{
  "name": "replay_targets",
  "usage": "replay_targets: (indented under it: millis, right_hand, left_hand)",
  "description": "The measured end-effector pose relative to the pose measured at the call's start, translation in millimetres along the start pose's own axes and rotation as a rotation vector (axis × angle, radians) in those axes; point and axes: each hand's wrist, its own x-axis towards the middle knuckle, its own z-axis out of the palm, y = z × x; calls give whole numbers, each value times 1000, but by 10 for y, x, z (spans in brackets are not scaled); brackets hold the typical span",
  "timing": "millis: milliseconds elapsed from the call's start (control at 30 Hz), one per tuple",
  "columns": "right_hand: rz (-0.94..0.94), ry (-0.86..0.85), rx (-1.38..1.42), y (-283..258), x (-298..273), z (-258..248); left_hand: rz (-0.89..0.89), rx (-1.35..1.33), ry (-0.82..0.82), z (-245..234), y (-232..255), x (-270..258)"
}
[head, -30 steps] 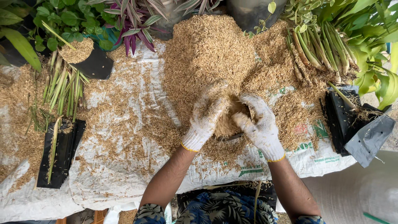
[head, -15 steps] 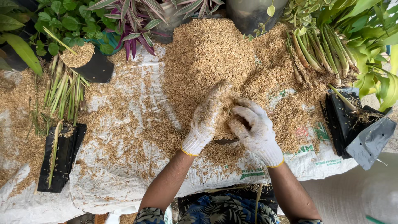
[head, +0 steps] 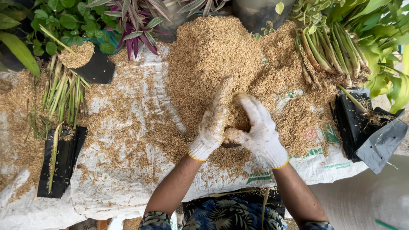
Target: The person fills black plastic nursery bags with a loose, fibrous growing medium from a large pile on a white tarp. They use gloved hands to scoop the material and pack it into the bags, occasionally adjusting the bags and smoothing the contents.
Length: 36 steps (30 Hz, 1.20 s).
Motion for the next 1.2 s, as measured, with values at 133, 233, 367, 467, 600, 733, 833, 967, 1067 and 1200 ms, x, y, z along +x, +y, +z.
replay_targets:
  millis: [133,233,367,467,600,733,833,967,1067,1200]
  right_hand:
    - [297,-70,-104,-53,-2,54]
    - [-181,200,38,-110,33,37]
    - [357,-35,-162,-219,56,111]
    - [460,-110,-161,-299,44,-15]
    - [47,-4,-109,-69,-58,-15]
    - [370,55,113,-485,57,-119]
    - [139,73,172,-156,-75,-115]
    - [200,-27,487,37,44,-193]
    - [302,-173,582,45,150,-241]
    - [573,-354,494,-266,337,-351]
  left_hand:
    - [-5,-63,3,10,1,51]
    - [-29,-114,24,-5,23,23]
    - [-68,-186,27,-16,70,-22]
    - [-79,-246,41,-17,116,-9]
    - [-113,-319,77,-52,204,-81]
    - [-126,-400,103,-89,280,-91]
    - [-143,-460,128,-147,306,-126]
    - [-118,-234,128,-323,-18,-106]
    - [-327,129,-96,-440,-245,-9]
    - [-611,523,-636,-443,279,287]
